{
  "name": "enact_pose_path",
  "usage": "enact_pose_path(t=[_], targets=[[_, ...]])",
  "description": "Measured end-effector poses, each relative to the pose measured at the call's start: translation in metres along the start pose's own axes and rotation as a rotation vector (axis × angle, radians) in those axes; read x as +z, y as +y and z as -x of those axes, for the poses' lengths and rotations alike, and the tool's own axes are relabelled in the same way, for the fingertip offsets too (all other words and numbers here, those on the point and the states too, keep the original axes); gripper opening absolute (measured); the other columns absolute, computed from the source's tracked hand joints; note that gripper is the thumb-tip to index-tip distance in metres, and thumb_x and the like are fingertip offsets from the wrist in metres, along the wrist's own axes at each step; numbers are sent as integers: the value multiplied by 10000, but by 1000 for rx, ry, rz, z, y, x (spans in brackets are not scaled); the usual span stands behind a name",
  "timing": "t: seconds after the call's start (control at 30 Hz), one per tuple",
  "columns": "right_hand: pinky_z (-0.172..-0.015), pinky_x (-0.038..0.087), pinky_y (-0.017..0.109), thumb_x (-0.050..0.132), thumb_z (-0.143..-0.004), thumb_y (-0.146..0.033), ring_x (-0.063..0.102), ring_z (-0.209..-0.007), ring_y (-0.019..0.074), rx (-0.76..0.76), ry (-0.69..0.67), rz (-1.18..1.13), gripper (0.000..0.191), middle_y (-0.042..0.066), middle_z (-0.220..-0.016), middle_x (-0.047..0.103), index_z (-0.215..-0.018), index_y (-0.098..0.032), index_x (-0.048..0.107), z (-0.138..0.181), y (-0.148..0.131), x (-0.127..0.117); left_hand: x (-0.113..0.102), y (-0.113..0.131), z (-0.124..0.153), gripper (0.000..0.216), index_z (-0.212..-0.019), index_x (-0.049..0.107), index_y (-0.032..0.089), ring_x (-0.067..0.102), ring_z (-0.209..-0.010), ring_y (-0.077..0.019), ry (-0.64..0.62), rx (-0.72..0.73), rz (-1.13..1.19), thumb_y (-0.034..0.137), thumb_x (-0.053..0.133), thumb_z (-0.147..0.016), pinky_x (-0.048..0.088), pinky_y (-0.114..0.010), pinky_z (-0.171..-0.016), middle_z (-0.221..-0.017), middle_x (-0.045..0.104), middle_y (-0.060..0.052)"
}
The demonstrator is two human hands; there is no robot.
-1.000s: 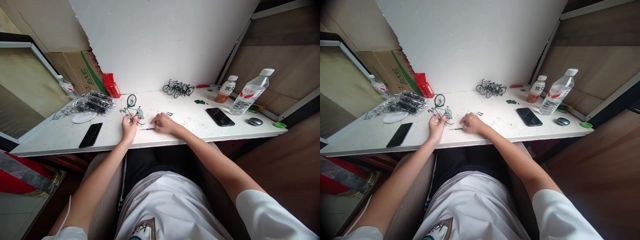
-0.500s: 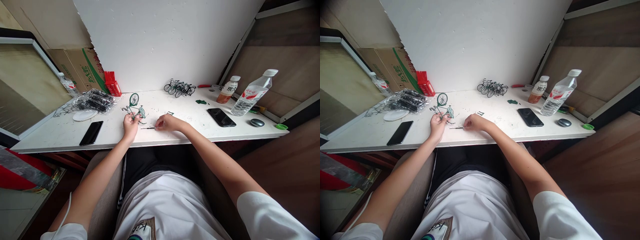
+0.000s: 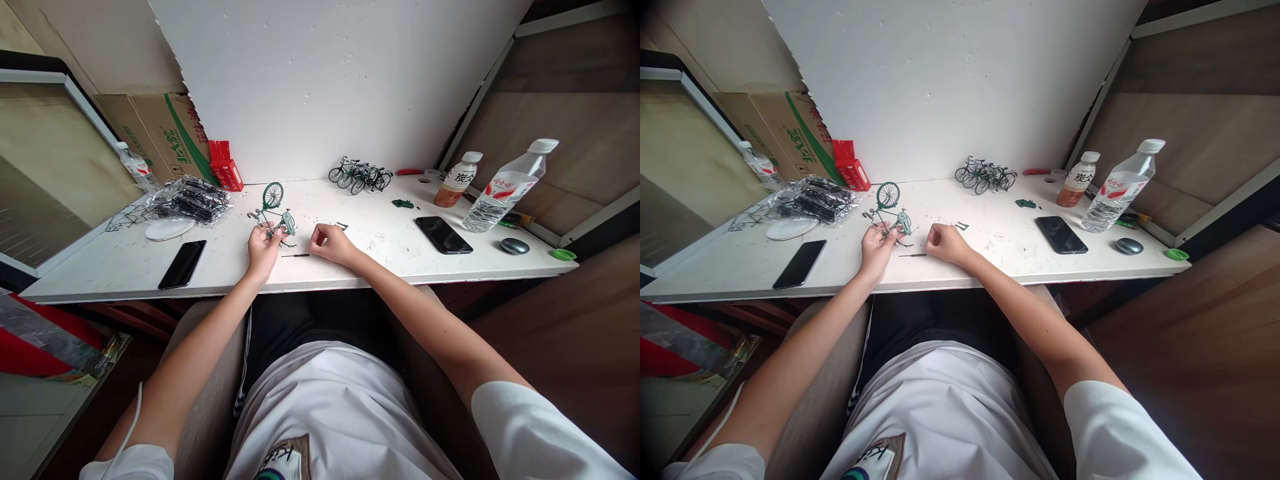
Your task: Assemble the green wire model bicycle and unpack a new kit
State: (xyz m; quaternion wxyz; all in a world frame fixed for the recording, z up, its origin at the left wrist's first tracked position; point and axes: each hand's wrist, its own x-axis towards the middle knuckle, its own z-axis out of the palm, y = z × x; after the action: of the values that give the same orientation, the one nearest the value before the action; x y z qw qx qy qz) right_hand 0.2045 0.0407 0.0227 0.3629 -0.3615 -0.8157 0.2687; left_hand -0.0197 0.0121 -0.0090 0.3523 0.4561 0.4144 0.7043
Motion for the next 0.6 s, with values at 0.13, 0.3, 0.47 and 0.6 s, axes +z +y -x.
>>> enact_pose_path(t=[0.13,0.3,0.47,0.6], targets=[[-746,513,289,646,-793,-161,670,-749,178,-78,32,-25,119,15,-830,737,-902,-197,678,2,-2,5,1,3,1,541,-1162,546,209,827,-988,-264,-18,-16,-1,483,896,-853,643,-389,-922,-1170,780,-145],[-816,517,307,590,-825,-106,659,-785,191,-129,38,211,388,52,-932,746,-1140,-183,802,5,-9,5,1,3,1,531,-1171,550,206,832,-989,-273,-6,-22,-3,457,896,-856,649,-386,-906,-1151,790,-140],[-803,563,316,573,-891,-110,678,-776,195,-183,64,174,309,85,-963,764,-1040,-166,837,5,-8,9,0,2,1,536,-1160,547,209,829,-926,-248,-18,-12,-11,465,901,-849,646,-369,-877,-1126,792,-122],[-771,595,317,569,-910,-77,723,-806,200,-215,125,89,330,88,-991,803,-1050,-171,853,3,0,12,0,1,0,540,-1156,548,214,827,-947,-249,-24,1,-21,481,903,-849,651,-369,-875,-1129,791,-115]])
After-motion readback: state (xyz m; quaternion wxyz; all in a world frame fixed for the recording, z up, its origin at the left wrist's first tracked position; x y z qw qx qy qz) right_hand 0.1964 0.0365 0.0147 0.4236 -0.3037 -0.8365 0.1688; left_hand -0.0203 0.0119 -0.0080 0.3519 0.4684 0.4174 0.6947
